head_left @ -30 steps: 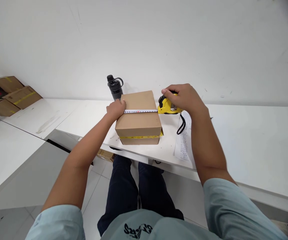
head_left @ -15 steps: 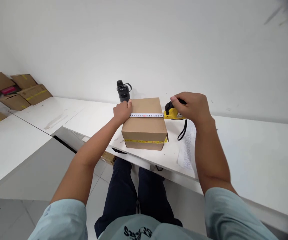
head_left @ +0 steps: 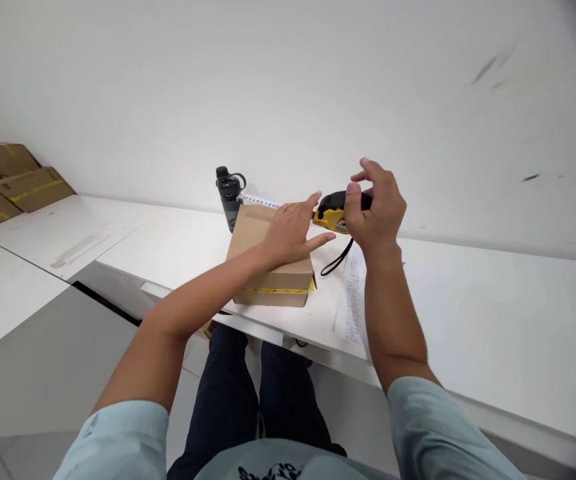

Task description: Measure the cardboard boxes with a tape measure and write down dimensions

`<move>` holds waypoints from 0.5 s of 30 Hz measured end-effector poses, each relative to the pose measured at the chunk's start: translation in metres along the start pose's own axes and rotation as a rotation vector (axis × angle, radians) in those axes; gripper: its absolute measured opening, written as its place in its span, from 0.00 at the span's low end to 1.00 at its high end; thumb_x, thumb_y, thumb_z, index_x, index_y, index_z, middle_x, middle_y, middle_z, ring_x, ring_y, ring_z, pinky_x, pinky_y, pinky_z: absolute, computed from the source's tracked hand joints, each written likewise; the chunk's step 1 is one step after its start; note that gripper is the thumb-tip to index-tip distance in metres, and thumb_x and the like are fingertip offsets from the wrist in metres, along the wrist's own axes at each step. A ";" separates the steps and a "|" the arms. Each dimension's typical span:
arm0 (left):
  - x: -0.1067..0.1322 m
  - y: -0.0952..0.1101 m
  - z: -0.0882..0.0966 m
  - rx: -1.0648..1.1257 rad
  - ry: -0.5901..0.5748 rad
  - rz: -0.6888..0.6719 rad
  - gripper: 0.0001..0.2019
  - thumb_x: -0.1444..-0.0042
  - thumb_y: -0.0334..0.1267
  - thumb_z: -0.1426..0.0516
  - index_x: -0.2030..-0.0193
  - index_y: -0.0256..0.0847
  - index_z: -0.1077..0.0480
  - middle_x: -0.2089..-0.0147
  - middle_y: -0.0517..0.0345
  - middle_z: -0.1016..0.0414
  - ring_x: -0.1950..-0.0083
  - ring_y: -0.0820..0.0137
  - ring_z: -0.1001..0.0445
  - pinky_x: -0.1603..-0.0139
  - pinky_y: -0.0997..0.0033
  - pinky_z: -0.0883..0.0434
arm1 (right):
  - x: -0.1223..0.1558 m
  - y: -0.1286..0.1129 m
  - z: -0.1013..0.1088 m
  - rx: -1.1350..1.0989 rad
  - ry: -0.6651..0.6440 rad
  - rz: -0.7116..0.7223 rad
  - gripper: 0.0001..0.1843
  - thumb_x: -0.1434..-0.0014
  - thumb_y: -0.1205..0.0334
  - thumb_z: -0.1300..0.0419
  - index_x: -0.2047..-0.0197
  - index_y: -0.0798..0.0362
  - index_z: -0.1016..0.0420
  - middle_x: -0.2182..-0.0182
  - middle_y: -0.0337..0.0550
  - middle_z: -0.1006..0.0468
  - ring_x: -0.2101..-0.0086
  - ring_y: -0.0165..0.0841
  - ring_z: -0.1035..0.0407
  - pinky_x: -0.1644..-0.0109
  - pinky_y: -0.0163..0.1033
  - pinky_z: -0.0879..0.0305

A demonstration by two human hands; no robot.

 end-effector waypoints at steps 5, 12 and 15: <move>-0.043 0.007 -0.007 0.103 0.030 -0.089 0.39 0.36 0.55 0.38 0.23 0.48 0.43 0.31 0.48 0.24 0.34 0.52 0.24 0.33 0.52 0.32 | -0.005 0.011 0.007 0.035 0.059 0.069 0.33 0.24 0.40 0.56 0.24 0.46 0.40 0.36 0.54 0.26 0.43 0.45 0.26 0.53 0.46 0.24; -0.060 0.012 -0.035 0.250 -0.251 -0.021 0.39 0.45 0.65 0.34 0.33 0.47 0.37 0.48 0.52 0.17 0.50 0.53 0.18 0.54 0.59 0.28 | -0.007 0.026 0.030 0.133 -0.260 0.019 0.33 0.27 0.32 0.50 0.33 0.46 0.28 0.48 0.47 0.19 0.54 0.39 0.22 0.50 0.48 0.22; -0.057 0.017 -0.054 0.173 -0.365 -0.182 0.38 0.51 0.62 0.30 0.40 0.44 0.32 0.50 0.47 0.17 0.47 0.46 0.19 0.47 0.55 0.31 | -0.007 0.026 0.044 0.193 -0.357 -0.066 0.35 0.29 0.30 0.48 0.36 0.49 0.26 0.49 0.49 0.19 0.54 0.40 0.22 0.48 0.53 0.22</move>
Point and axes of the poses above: each hand's wrist, its own x-axis away from the middle knuckle, its own z-axis out of the back of the hand, y = z × x, the point moved 3 cm from there along -x, towards the middle knuckle
